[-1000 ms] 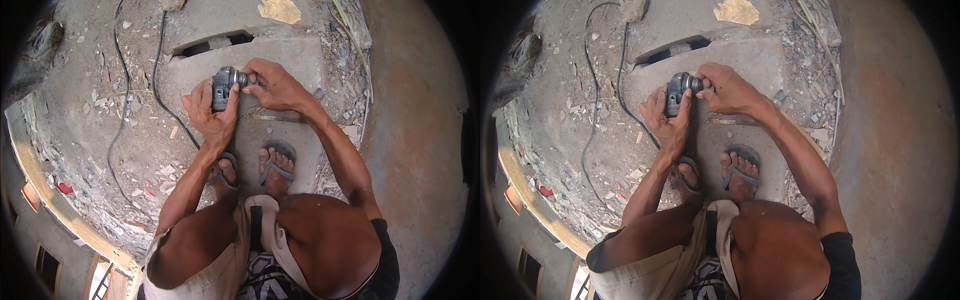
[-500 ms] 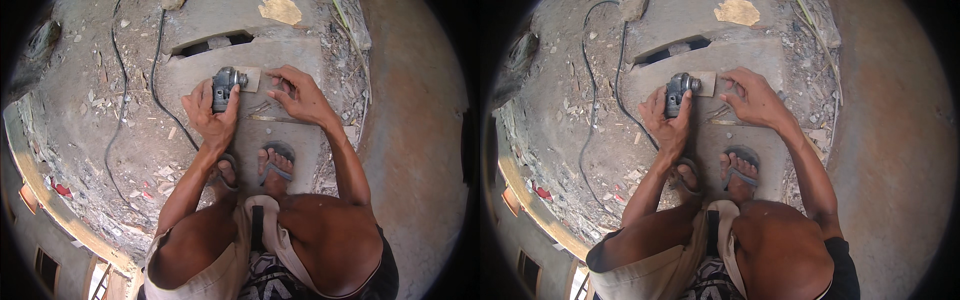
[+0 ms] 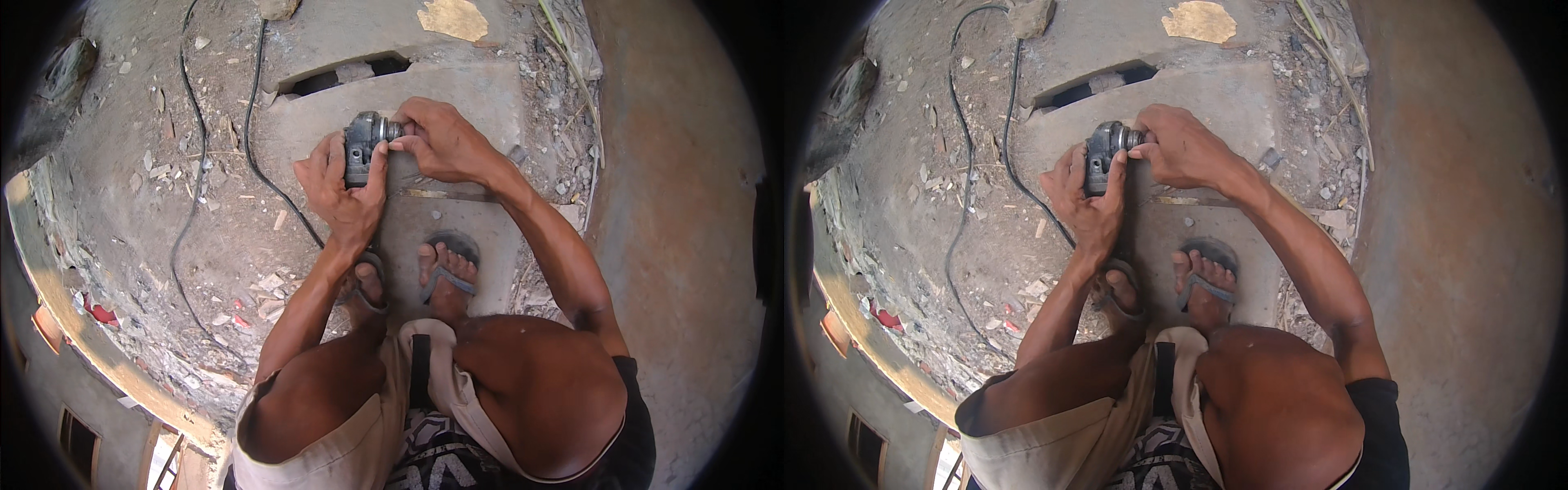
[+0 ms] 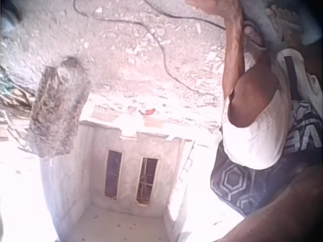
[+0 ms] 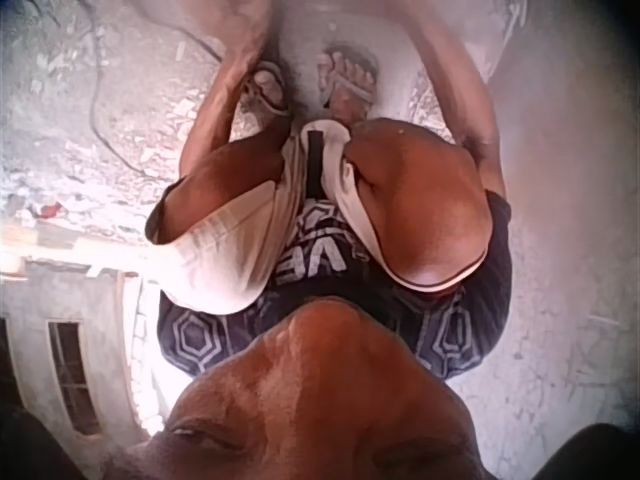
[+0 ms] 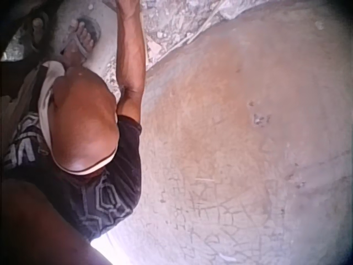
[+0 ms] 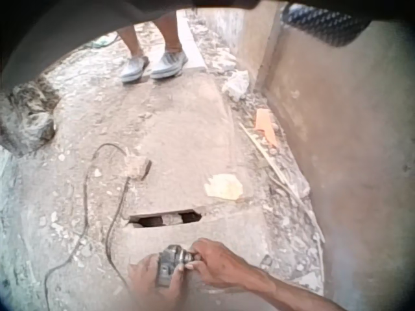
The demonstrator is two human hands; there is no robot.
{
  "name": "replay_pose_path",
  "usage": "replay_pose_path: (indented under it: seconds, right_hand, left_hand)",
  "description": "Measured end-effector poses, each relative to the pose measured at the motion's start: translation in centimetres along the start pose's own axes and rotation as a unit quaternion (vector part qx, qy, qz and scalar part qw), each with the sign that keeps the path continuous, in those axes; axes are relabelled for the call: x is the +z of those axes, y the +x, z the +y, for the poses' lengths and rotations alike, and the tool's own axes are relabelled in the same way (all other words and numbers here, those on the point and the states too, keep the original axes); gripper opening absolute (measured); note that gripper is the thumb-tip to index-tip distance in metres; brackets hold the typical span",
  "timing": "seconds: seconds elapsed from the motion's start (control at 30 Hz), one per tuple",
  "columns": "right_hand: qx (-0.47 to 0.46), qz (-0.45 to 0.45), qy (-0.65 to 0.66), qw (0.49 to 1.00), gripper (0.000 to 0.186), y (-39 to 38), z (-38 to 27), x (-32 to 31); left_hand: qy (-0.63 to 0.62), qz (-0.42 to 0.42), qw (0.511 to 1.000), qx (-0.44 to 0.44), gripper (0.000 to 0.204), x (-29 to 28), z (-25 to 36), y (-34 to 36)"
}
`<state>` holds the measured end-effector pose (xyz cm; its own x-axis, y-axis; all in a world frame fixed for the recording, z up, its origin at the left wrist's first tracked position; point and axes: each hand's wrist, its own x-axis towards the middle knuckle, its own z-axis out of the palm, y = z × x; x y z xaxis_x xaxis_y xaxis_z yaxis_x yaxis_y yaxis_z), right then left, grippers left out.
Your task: The person uses a hammer to tap and adjust a small metal component on a handheld power tool. They repeatedly hold the tool, tap it, and reposition it on the ground while another person briefly assists.
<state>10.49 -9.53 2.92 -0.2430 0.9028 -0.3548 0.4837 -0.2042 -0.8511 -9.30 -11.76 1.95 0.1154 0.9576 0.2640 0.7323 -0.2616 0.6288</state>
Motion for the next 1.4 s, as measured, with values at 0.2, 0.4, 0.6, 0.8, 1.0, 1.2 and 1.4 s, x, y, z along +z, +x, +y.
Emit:
replay_pose_path:
  seconds: [0.2, 0.4, 0.6, 0.8, 1.0, 1.2, 1.4]
  right_hand:
    - [-0.031, 0.073, 0.004, 0.997, 0.022, -0.2, -0.5, 1.5]
    - [-0.043, 0.100, 0.006, 0.994, 0.025, -0.5, 0.1, 2.6]
    - [-0.015, 0.073, 0.014, 0.997, 0.024, -0.5, -0.5, 1.9]
    - [-0.040, 0.083, 0.003, 0.996, 0.024, -0.5, 0.0, 1.8]
    - [-0.092, 0.110, 0.001, 0.990, 0.024, -0.3, 0.2, 2.1]
    - [-0.101, 0.130, 0.001, 0.986, 0.025, -0.5, 1.1, 2.4]
    - [-0.050, 0.076, -0.021, 0.996, 0.027, -0.7, 0.1, 1.5]
  left_hand:
    - [0.007, -0.007, 1.000, -0.001, 0.046, -0.3, 0.2, 0.3]
    - [-0.060, -0.064, 0.995, -0.042, 0.037, -2.0, 0.0, 1.0]
    - [-0.308, -0.147, 0.907, -0.245, 0.036, -6.5, 0.9, 0.6]
    - [-0.278, -0.269, 0.915, -0.111, 0.038, -5.3, 3.1, -1.8]
    - [-0.222, -0.438, 0.869, -0.062, 0.042, -3.8, 2.5, -7.0]
    - [-0.065, -0.282, 0.941, 0.177, 0.037, -4.8, 4.8, -3.3]
    - [-0.020, -0.269, 0.952, 0.145, 0.027, -3.4, 2.0, 9.6]
